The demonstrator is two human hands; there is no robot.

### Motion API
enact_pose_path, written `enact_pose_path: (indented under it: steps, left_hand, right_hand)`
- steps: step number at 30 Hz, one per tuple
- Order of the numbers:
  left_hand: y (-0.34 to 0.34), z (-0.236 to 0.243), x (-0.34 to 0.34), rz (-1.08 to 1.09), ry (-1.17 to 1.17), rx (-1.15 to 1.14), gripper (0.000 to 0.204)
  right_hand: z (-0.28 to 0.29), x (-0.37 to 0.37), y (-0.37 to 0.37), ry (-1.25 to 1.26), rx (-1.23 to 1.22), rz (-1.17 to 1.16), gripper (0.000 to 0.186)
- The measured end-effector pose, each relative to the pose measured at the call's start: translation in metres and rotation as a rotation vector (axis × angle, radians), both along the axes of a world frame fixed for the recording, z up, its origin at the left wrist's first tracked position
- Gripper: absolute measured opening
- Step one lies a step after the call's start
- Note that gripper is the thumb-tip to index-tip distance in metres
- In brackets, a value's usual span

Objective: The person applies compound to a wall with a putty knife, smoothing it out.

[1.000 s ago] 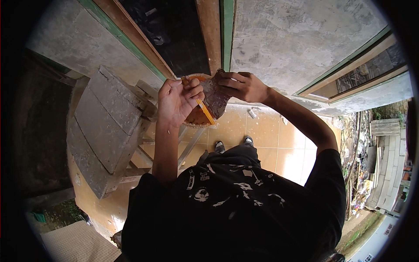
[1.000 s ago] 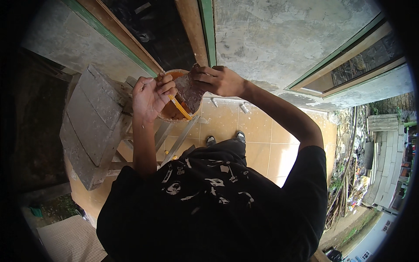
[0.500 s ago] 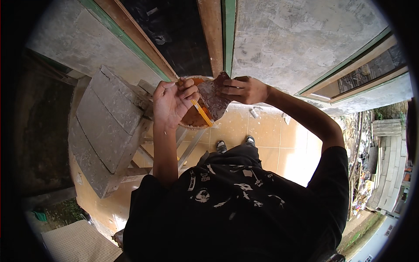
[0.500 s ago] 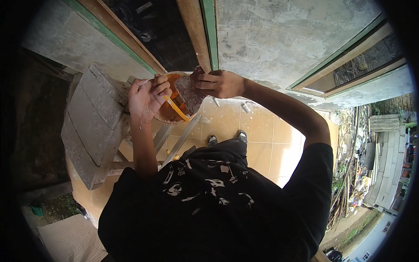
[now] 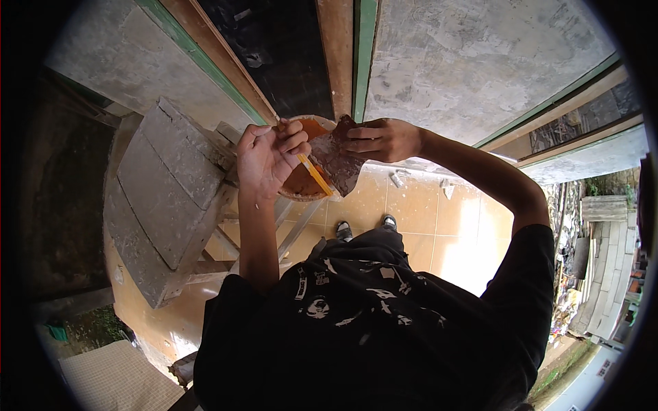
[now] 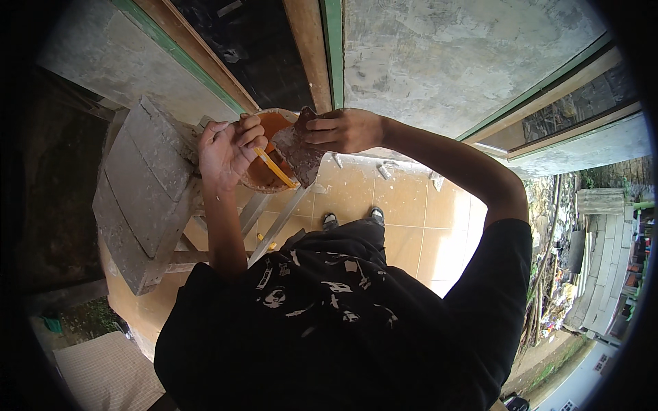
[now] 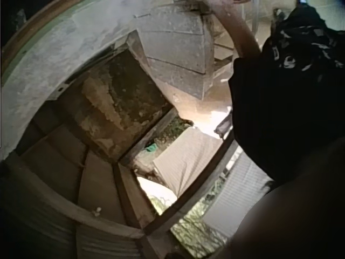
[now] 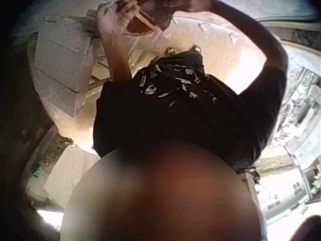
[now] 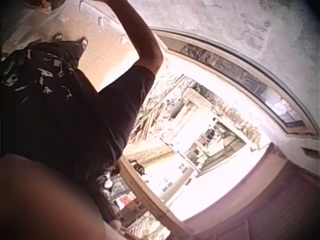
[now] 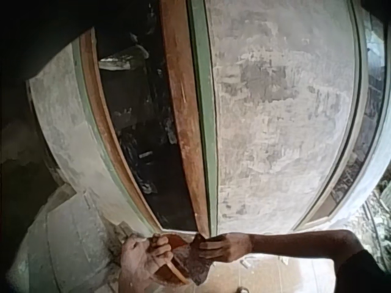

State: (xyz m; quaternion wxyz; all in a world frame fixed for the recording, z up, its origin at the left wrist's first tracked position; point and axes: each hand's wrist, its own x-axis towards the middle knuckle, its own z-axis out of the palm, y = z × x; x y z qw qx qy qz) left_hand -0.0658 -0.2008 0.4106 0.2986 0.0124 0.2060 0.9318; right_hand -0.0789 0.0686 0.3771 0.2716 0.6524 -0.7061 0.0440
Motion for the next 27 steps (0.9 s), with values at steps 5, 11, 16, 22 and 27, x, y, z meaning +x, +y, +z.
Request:
enact_pose_path:
  steps: [5,11,16,22,27]
  left_hand:
    - [0.002,0.0,0.0,-0.005,-0.015,0.026,0.025]
    - [0.006,-0.003,-0.002,-0.021,-0.004,0.033,0.025]
    - [0.007,-0.002,-0.004,-0.025,-0.036,0.077,0.025]
    - [0.006,0.0,-0.004,-0.036,-0.044,0.094,0.026]
    - [0.001,0.0,-0.003,-0.014,-0.077,0.126,0.026]
  right_hand:
    - [0.001,-0.001,0.01,-0.026,0.053,0.014,0.033]
    - [0.012,-0.001,0.021,-0.072,0.051,0.057,0.028]
    - [0.02,0.006,0.029,-0.171,0.054,0.027,0.026]
    - [0.016,0.019,0.03,-0.245,0.017,-0.001,0.027]
    - [0.014,0.032,0.028,-0.29,-0.019,-0.024,0.028]
